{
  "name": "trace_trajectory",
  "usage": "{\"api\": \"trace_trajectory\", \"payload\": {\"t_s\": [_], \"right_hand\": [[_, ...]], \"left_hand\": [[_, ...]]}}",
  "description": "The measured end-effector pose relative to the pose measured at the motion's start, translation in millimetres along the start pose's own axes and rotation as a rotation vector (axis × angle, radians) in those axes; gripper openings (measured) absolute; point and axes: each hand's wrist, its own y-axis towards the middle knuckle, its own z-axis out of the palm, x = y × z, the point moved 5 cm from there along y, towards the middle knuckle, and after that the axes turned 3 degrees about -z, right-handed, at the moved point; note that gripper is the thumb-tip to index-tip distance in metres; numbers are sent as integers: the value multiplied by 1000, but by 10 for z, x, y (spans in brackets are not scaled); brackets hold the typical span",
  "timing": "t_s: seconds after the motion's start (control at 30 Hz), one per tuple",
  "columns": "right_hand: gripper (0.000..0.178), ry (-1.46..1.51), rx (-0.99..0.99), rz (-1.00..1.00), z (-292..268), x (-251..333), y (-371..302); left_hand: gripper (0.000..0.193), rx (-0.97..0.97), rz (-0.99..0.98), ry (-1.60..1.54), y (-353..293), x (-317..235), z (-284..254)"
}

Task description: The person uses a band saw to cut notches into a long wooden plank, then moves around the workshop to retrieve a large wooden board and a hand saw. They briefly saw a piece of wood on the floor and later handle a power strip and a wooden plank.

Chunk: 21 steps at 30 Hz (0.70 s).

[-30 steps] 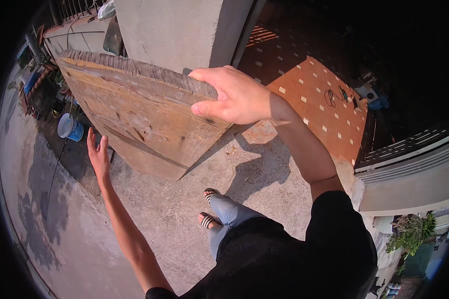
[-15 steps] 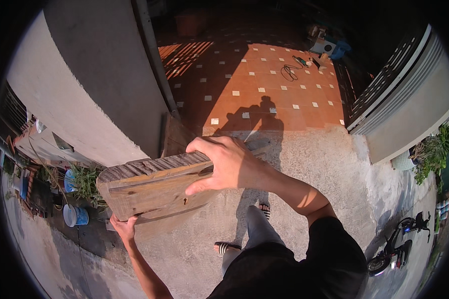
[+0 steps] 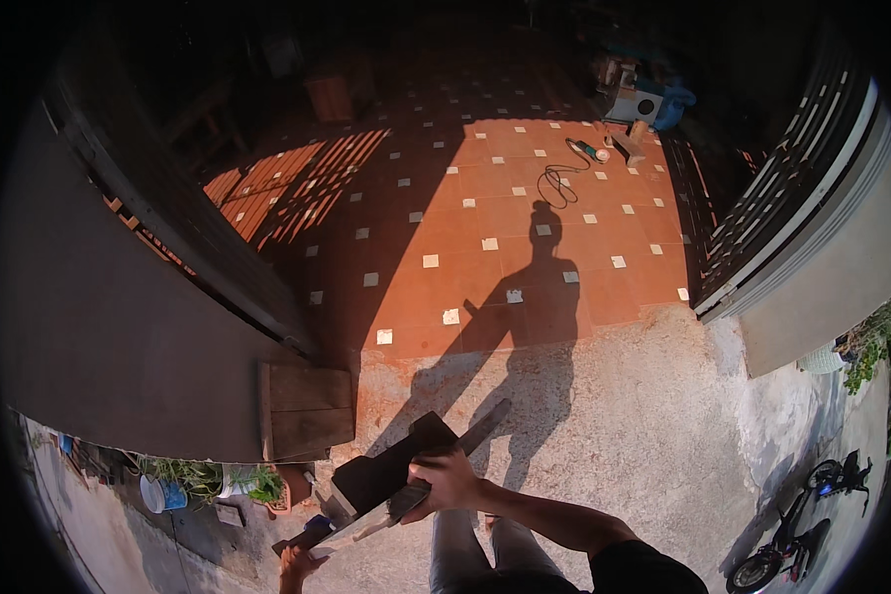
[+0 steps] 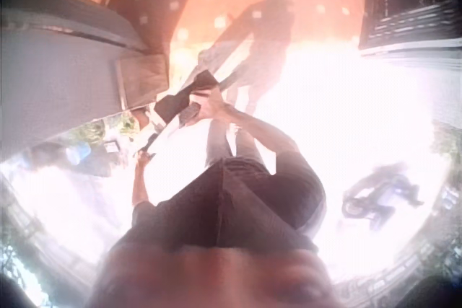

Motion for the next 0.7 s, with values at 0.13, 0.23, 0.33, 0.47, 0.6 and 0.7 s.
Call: {"api": "trace_trajectory", "payload": {"t_s": [0.13,0.23,0.33,0.47,0.6,0.7], "right_hand": [[66,80,49,0,-167,-906,128],[67,161,113,21,-180,-1710,364],[68,183,167,55,-246,-2454,699],[62,131,41,93,-597,-3273,1334],[60,24,-15,191,-1112,-3931,1962],[58,7,-33,279,-1629,-4253,2596]], "left_hand": [[56,234,-66,27,715,-262,205],[54,452,-330,17,1159,-317,213],[57,552,-367,60,1773,-561,166],[67,464,-126,32,2587,-915,13],[55,296,87,-19,3499,-1392,-355],[56,381,96,-4,4174,-1719,-553]]}}
